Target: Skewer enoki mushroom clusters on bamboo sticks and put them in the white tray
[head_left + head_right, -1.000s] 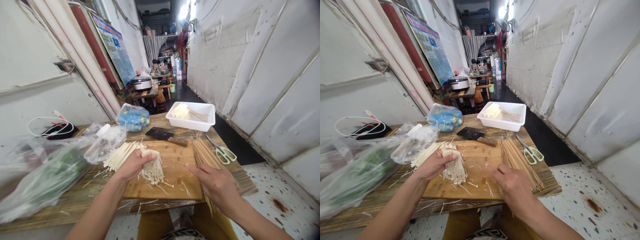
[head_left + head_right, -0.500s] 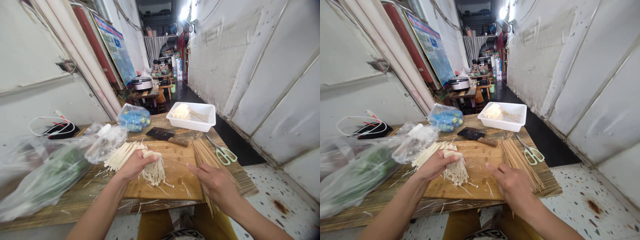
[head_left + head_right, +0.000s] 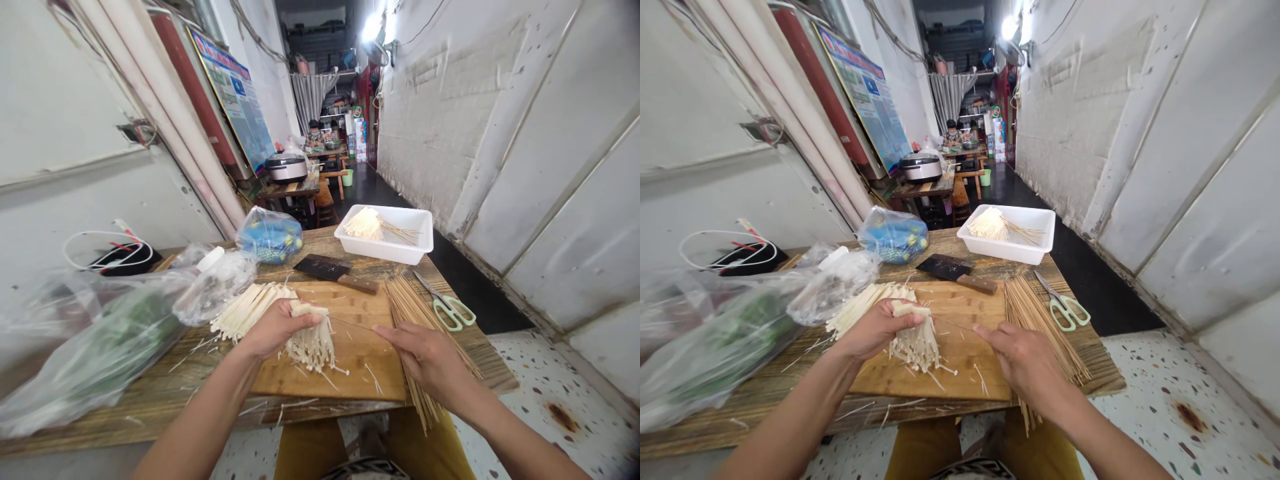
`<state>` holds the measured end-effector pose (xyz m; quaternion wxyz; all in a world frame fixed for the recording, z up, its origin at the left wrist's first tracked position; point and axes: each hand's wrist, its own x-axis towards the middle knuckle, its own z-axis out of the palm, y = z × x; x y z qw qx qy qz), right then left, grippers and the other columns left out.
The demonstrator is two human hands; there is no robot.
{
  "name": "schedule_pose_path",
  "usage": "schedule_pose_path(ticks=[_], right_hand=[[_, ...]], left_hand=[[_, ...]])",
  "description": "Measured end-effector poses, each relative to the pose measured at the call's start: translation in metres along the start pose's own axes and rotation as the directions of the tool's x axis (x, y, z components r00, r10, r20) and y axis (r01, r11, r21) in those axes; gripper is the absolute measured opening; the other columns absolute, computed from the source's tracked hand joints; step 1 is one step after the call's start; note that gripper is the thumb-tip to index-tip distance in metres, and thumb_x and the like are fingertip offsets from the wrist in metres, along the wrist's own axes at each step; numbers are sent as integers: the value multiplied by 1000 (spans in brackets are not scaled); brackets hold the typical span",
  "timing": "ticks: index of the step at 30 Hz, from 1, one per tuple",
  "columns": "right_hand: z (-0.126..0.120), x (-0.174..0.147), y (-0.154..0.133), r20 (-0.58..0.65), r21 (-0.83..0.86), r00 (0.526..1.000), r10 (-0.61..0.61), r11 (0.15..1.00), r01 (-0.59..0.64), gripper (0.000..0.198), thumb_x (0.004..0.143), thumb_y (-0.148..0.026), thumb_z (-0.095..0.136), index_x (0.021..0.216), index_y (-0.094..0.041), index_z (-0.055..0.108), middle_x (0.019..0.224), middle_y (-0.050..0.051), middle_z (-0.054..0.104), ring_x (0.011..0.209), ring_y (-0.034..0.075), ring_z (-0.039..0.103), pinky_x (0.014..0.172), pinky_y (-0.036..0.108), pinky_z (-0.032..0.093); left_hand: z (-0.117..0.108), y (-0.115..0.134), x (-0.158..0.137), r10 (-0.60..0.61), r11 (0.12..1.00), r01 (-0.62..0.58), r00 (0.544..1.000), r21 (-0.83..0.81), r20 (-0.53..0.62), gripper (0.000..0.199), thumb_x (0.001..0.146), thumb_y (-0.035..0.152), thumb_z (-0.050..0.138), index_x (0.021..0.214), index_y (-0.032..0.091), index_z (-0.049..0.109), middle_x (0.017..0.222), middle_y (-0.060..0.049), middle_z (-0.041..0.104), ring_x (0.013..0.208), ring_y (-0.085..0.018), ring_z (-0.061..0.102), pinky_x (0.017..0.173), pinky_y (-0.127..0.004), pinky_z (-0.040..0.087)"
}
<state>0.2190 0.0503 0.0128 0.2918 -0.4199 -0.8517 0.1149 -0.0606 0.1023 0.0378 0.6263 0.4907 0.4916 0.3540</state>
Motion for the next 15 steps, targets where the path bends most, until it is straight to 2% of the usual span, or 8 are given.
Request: schedule_pose_path(ticks=[10, 15], right_hand=[[2, 11, -1, -26, 93, 1000, 17, 996, -15, 38, 91, -14, 38, 115, -25, 65, 76, 4, 66, 67, 14, 61, 60, 24, 45], [4, 13, -3, -33, 163, 999, 26, 986, -20, 38, 90, -11, 39, 115, -24, 64, 81, 4, 69, 71, 14, 63, 64, 25, 49]], left_hand=[[7, 6, 0, -12, 999, 12, 1000, -43, -13, 26, 53, 27, 84, 71, 13, 73, 69, -5, 73, 61, -17, 64, 63, -28, 50], [11, 9, -1, -14, 995, 15, 1000, -94, 14, 28, 53, 28, 84, 75, 14, 74, 71, -5, 74, 64, -18, 66, 66, -29, 52]])
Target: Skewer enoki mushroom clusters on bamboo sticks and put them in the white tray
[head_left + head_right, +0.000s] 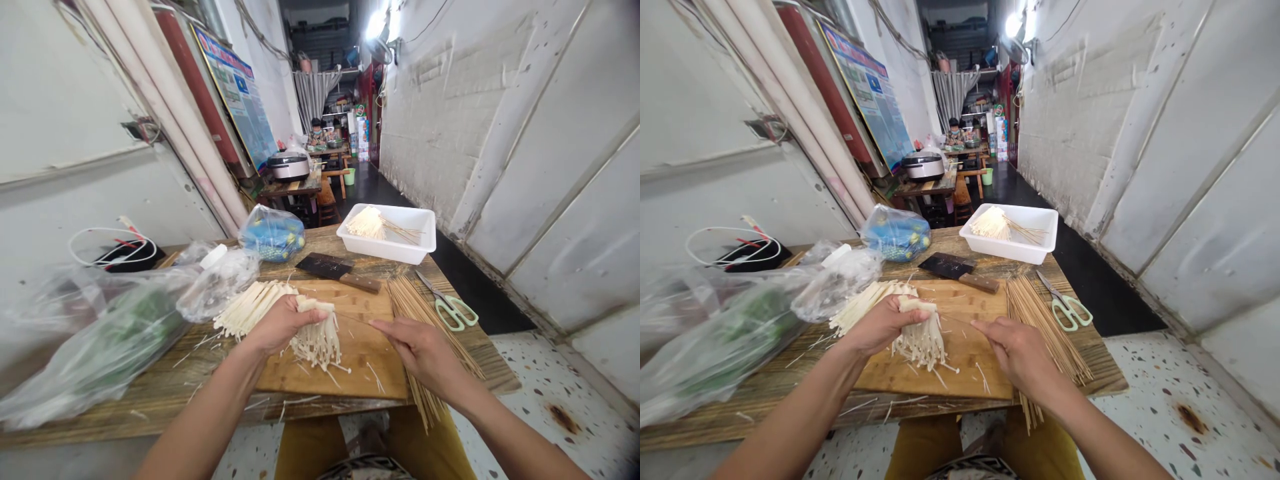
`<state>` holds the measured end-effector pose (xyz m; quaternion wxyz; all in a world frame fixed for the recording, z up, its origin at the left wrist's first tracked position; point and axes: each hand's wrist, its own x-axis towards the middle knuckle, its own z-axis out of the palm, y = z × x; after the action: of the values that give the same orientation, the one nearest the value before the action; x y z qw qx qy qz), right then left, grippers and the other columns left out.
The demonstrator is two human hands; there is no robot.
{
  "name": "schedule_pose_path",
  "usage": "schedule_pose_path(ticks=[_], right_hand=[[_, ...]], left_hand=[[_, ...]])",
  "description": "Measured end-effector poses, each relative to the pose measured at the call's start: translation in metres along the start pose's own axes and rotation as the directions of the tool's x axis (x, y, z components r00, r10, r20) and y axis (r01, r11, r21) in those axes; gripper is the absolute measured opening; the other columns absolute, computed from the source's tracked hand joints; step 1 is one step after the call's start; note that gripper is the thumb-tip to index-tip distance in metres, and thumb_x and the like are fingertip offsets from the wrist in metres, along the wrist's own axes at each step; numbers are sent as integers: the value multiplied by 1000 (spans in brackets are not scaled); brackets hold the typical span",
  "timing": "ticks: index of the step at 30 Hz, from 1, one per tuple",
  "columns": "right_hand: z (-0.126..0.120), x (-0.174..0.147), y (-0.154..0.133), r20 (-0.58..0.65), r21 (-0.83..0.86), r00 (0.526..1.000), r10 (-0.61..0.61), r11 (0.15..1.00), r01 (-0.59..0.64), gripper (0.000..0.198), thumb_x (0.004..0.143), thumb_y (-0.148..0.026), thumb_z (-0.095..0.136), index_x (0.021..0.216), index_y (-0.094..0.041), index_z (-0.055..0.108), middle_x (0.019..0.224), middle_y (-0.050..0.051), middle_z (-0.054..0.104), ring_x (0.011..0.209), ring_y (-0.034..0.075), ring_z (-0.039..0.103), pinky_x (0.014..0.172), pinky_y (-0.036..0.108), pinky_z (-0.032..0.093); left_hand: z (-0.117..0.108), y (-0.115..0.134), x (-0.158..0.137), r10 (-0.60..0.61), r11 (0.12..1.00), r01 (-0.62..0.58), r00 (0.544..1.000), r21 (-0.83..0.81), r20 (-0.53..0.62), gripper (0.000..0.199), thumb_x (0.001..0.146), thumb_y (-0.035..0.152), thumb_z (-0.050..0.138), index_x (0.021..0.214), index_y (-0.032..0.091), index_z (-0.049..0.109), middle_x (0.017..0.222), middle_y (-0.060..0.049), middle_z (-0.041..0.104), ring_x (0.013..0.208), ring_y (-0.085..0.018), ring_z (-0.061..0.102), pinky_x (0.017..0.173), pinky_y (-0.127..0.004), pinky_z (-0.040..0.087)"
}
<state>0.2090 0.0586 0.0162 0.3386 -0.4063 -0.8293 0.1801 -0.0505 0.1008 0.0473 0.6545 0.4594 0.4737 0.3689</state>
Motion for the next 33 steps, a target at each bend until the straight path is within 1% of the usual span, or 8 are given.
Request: schedule_pose_path(ticks=[5, 10, 14, 16, 19, 25, 30, 33], right_hand=[[5, 6, -7, 24, 39, 999, -21, 999, 20, 39, 89, -9, 41, 120, -21, 60, 93, 6, 69, 82, 16, 64, 72, 28, 51], [18, 17, -8, -122, 52, 993, 0, 999, 7, 33, 90, -13, 42, 111, -20, 65, 85, 6, 70, 75, 16, 65, 69, 29, 52], [20, 21, -6, -163, 86, 986, 42, 996, -28, 26, 89, -15, 46, 103, -20, 68, 89, 5, 72, 79, 17, 67, 73, 30, 53], [20, 22, -6, -173, 68, 984, 46, 997, -35, 24, 89, -17, 47, 98, -20, 68, 89, 5, 72, 78, 18, 68, 71, 31, 54], [20, 23, -6, -183, 58, 983, 15, 998, -4, 23, 89, -17, 47, 96, -22, 68, 86, 4, 73, 75, 17, 68, 68, 30, 55], [23, 26, -8, -187, 79, 982, -17, 996, 33, 22, 90, -19, 49, 95, -23, 70, 85, 4, 74, 74, 17, 69, 67, 30, 56], [27, 31, -9, -204, 124, 979, 5, 992, 21, 21, 89, -20, 50, 95, -23, 70, 86, 4, 74, 75, 18, 69, 67, 31, 55], [29, 33, -10, -183, 135, 983, 23, 991, 2, 22, 89, -20, 50, 97, -24, 70, 90, 3, 74, 78, 18, 69, 71, 32, 55]], left_hand=[[4, -5, 4, -33, 999, 33, 999, 10, -12, 28, 54, 29, 84, 74, 13, 73, 70, -5, 74, 60, -17, 64, 62, -29, 51], [11, -3, 6, -24, 999, 25, 1000, -49, 16, 33, 54, 29, 84, 81, 13, 73, 75, -5, 74, 64, -17, 65, 66, -29, 51], [12, 0, 6, 23, 995, -28, 999, -99, -50, 32, 52, 27, 85, 79, 15, 73, 73, -2, 72, 63, -14, 63, 63, -25, 49], [11, 0, 6, 43, 994, -48, 997, -97, -58, 28, 53, 28, 85, 76, 16, 73, 71, 0, 72, 63, -13, 62, 63, -24, 48], [9, -2, 6, 65, 994, -70, 996, -78, -54, 24, 56, 30, 84, 73, 17, 72, 70, 1, 71, 63, -14, 62, 64, -24, 48], [8, -5, 5, 57, 995, -60, 997, -77, -43, 27, 55, 31, 84, 71, 15, 71, 70, 0, 71, 62, -14, 61, 63, -25, 47], [15, -9, 7, 67, 994, -74, 995, -84, -73, 29, 53, 29, 85, 71, 13, 68, 68, 0, 68, 63, -12, 59, 62, -22, 44], [21, -11, 7, 52, 998, -54, 996, -34, -68, 29, 53, 30, 84, 70, 13, 68, 67, 0, 68, 62, -12, 59, 63, -24, 45]])
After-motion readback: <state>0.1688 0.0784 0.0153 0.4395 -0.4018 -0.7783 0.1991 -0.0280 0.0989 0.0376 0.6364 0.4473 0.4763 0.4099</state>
